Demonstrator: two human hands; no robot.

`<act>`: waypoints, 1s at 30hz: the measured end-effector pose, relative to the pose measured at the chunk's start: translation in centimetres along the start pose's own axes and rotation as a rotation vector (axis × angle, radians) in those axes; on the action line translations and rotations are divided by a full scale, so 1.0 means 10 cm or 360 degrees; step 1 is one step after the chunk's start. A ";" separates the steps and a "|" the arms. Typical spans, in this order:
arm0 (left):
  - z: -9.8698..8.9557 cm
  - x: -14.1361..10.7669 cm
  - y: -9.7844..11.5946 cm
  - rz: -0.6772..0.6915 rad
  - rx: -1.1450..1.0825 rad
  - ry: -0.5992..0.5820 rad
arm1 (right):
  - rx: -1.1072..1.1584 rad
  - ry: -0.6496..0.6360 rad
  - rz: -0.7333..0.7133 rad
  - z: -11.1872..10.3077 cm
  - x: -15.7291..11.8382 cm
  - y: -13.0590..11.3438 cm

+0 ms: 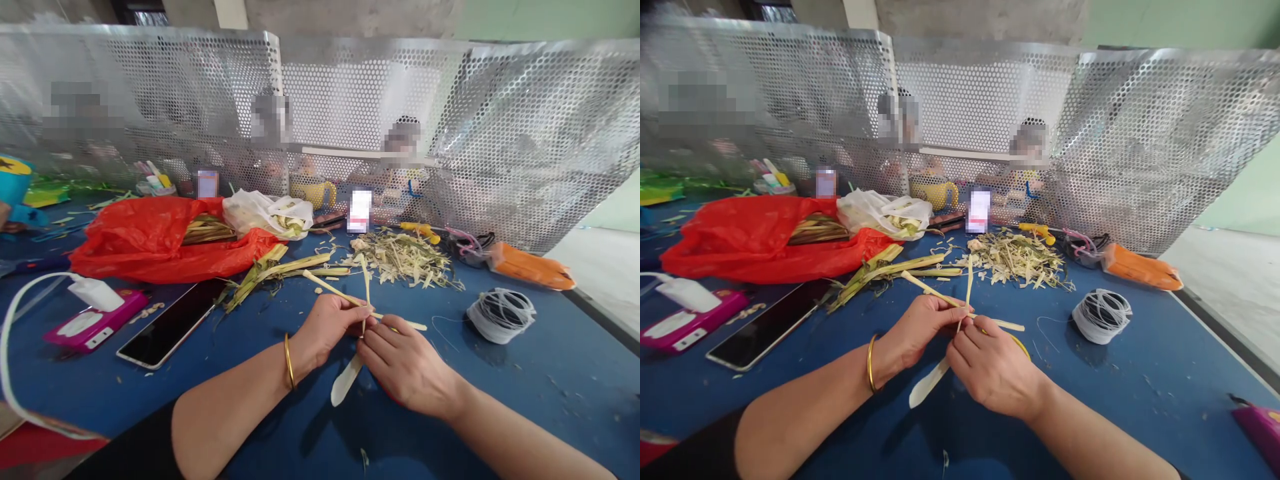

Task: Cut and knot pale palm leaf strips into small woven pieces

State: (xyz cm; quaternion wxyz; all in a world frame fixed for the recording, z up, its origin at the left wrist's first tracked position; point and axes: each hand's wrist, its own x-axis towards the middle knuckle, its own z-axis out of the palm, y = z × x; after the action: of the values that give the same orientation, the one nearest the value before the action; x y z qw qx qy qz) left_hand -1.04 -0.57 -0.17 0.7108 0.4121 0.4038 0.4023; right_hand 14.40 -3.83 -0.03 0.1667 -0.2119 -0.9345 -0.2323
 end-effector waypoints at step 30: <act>-0.02 -0.01 0.01 0.0025 0.0518 -0.0007 | 0.0165 -0.0180 0.0546 -0.18 -0.10 0.59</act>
State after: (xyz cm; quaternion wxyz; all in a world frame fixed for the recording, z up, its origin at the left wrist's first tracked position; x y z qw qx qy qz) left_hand -1.29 -0.52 -0.11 0.6325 0.5258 0.4588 0.3361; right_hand 18.43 -0.37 3.19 0.1619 -0.3720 -0.9032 -0.1399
